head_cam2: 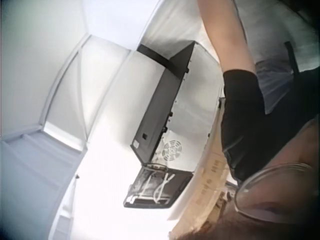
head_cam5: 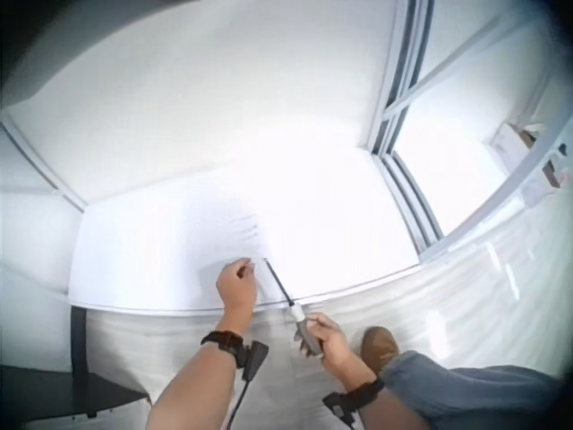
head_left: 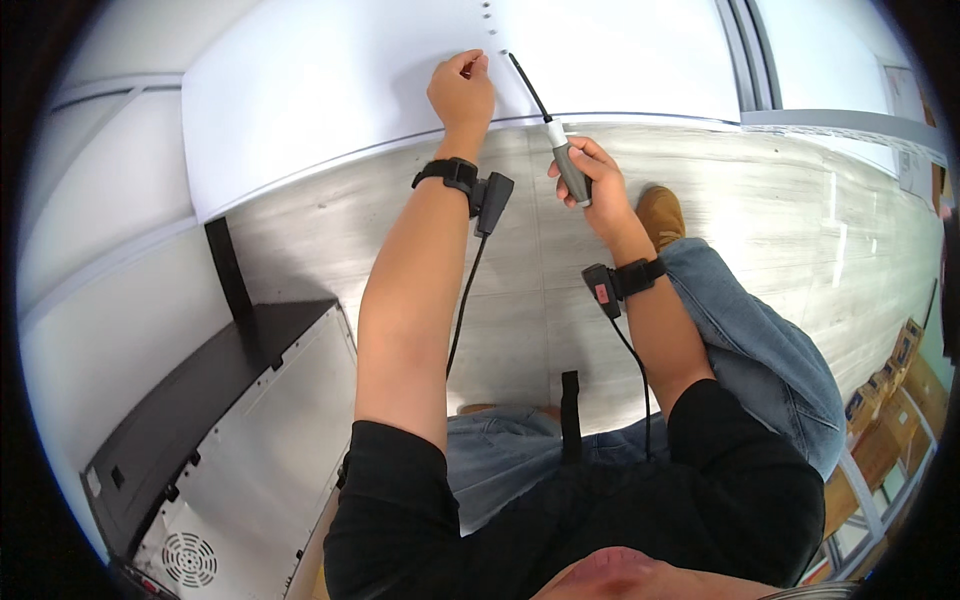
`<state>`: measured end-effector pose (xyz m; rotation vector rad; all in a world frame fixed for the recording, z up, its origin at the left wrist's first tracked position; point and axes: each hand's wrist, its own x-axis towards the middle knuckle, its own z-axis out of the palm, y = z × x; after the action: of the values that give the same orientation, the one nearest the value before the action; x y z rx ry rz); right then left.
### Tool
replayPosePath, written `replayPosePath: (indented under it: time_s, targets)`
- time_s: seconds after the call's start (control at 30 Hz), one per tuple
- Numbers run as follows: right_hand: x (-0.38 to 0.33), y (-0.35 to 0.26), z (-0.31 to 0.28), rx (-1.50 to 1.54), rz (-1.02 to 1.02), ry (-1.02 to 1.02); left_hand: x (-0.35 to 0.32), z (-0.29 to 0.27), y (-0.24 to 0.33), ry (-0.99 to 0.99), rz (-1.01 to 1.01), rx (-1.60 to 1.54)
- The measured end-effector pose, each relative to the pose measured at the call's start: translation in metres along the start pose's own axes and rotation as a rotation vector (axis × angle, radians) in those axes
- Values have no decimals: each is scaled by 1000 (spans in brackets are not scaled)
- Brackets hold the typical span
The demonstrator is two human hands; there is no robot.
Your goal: The person uses a screwdriver to remove screws from the back panel of a small appliance. They place the screws on a nearby shelf and then remove the back cover to expose the internal components.
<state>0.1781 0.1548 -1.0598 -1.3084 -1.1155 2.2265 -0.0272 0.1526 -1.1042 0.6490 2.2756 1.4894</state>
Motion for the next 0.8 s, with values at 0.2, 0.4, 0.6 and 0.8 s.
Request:
replayPosePath:
  time_s: [0.2, 0.4, 0.6, 0.8]
  targets:
    - [8, 9, 18, -144, 20, -162, -41, -42, -11, 25, -387, -771]
    - [1, 29, 57, -406, 203, -381, -88, -99, -33, 255, -610, -987]
    - [1, 54, 75, -628, 310, -543, -121, -123, -83, 479, -763, -1012]
    - [-11, 45, 76, -572, 323, -539, -133, -136, -78, 470, -705, -1011]
